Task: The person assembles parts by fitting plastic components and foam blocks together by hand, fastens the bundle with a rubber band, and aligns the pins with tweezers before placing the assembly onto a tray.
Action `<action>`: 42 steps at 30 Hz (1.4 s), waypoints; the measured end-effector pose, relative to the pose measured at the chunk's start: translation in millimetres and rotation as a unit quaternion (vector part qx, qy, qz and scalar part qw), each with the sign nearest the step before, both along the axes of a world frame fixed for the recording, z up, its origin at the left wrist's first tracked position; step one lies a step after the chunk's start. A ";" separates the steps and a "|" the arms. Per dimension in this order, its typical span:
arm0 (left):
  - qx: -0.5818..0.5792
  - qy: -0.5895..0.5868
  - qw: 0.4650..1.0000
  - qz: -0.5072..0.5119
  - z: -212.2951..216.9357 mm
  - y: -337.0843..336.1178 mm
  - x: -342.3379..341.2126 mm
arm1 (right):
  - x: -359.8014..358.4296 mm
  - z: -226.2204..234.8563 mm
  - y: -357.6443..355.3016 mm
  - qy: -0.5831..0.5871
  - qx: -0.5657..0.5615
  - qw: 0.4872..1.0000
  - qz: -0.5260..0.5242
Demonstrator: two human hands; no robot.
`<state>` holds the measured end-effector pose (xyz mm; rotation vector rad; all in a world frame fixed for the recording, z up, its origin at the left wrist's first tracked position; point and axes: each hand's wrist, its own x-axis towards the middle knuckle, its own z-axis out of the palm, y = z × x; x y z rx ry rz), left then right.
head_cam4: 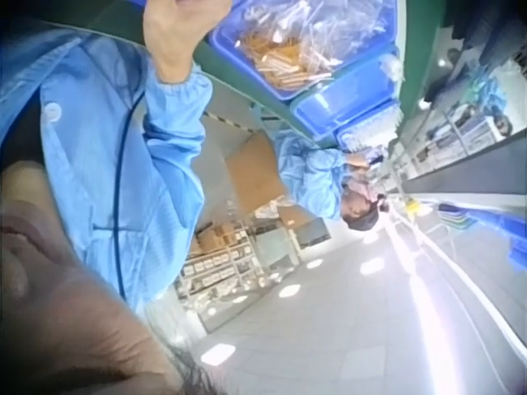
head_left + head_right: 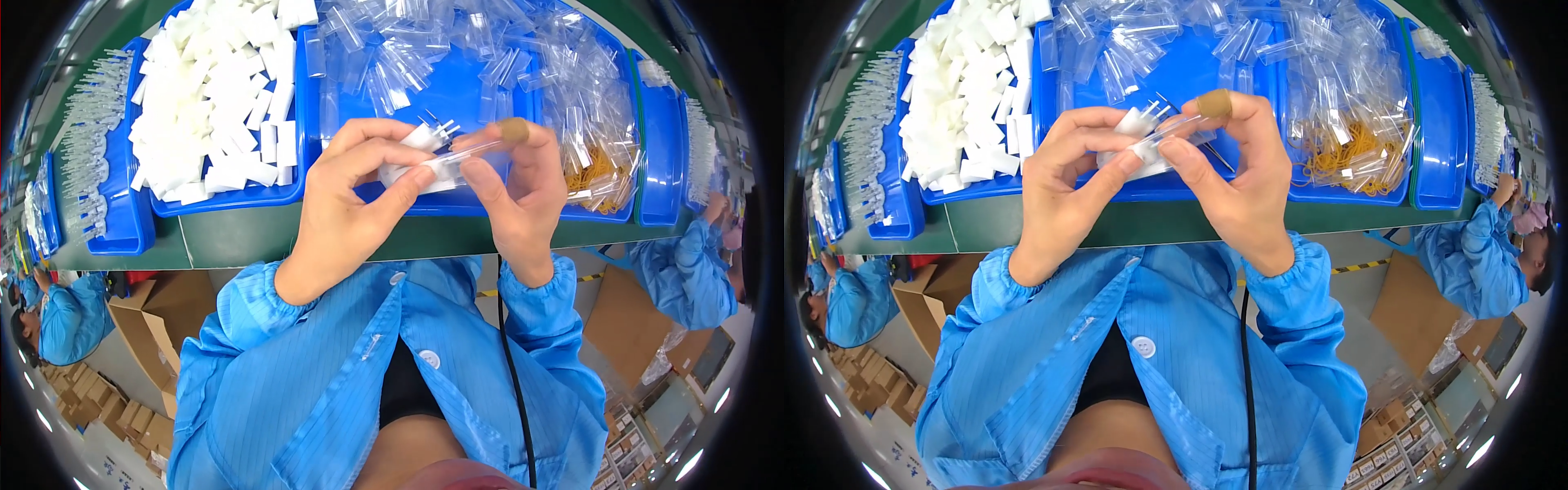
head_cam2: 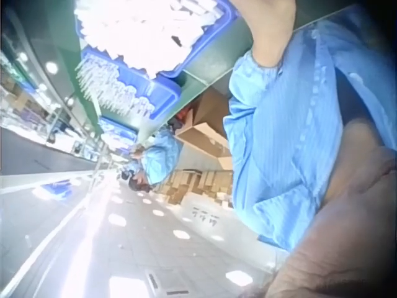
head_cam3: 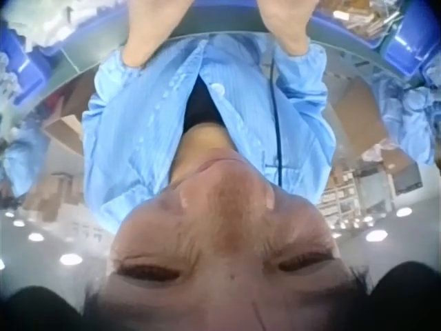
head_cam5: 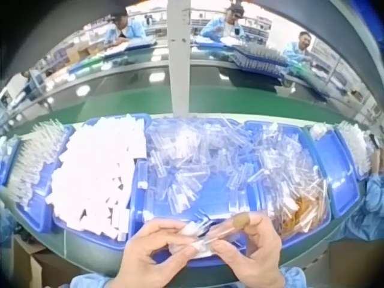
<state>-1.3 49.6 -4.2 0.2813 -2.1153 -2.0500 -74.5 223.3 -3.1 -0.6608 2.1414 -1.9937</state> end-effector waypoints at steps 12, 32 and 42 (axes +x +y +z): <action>-0.095 0.026 0.995 0.010 0.5 0.8 1.9 | -14.2 6.0 6.9 0.006 0.046 0.999 0.007; 0.010 0.111 0.992 -0.064 -0.3 -7.1 21.4 | -0.4 17.2 5.4 -0.084 -0.016 0.995 0.044; 0.163 0.027 0.984 -0.064 9.8 -12.7 14.3 | -1.0 17.4 -2.7 -0.036 -0.036 0.997 0.050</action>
